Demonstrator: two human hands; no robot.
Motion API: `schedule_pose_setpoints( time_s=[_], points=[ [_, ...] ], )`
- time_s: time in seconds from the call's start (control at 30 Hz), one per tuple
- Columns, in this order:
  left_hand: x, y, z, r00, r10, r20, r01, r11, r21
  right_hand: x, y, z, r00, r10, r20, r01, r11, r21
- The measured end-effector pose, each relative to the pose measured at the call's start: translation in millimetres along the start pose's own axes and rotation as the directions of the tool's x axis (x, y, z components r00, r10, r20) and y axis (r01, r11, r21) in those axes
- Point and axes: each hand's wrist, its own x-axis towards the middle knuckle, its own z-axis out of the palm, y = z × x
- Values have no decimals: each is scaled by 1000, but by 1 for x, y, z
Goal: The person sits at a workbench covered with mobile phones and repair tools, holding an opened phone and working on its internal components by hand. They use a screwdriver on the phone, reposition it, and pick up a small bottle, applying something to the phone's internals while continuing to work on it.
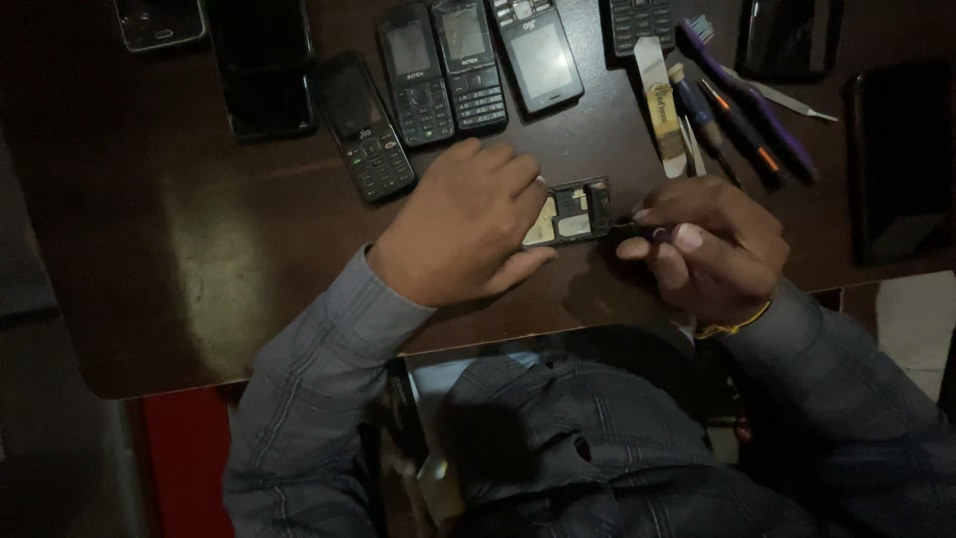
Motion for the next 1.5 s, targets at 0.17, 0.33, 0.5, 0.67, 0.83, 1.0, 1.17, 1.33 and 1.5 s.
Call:
schedule_pose_setpoints(
  time_s=[0.17,0.33,0.5,0.67,0.83,1.0,1.17,1.33,1.5],
  points=[
    [0,1,-2,1000,2,-15,-2,1000,-12,-4,0,-5,1000,18,17,-16,996,-88],
    [2,2,-1,1000,-3,2,3,1000,-1,-1,0,-6,999,-18,34,20,997,-75],
    [1,3,-1,1000,-4,-6,4,1000,-3,6,-7,-9,994,-30,106,40,994,-98],
    [3,3,-3,1000,10,-29,-10,1000,-17,16,-13,-8,994,1,111,-2,1000,2],
    [4,3,-4,1000,9,-13,-8,1000,5,21,-9,-5,997,9,74,-15,997,81],
    [2,5,-5,1000,5,-13,-5,1000,-13,12,-7,-5,995,96,40,-98,994,51],
    [4,4,-4,1000,-8,14,8,1000,-26,3,-3,-10,998,43,39,-43,999,-12],
    [5,5,-3,1000,9,-20,-10,999,-32,4,-3,-10,997,-43,71,45,999,-18],
    [6,7,-4,1000,3,-10,-3,999,-44,9,-12,-15,993,80,89,-85,995,59]
  ],
)
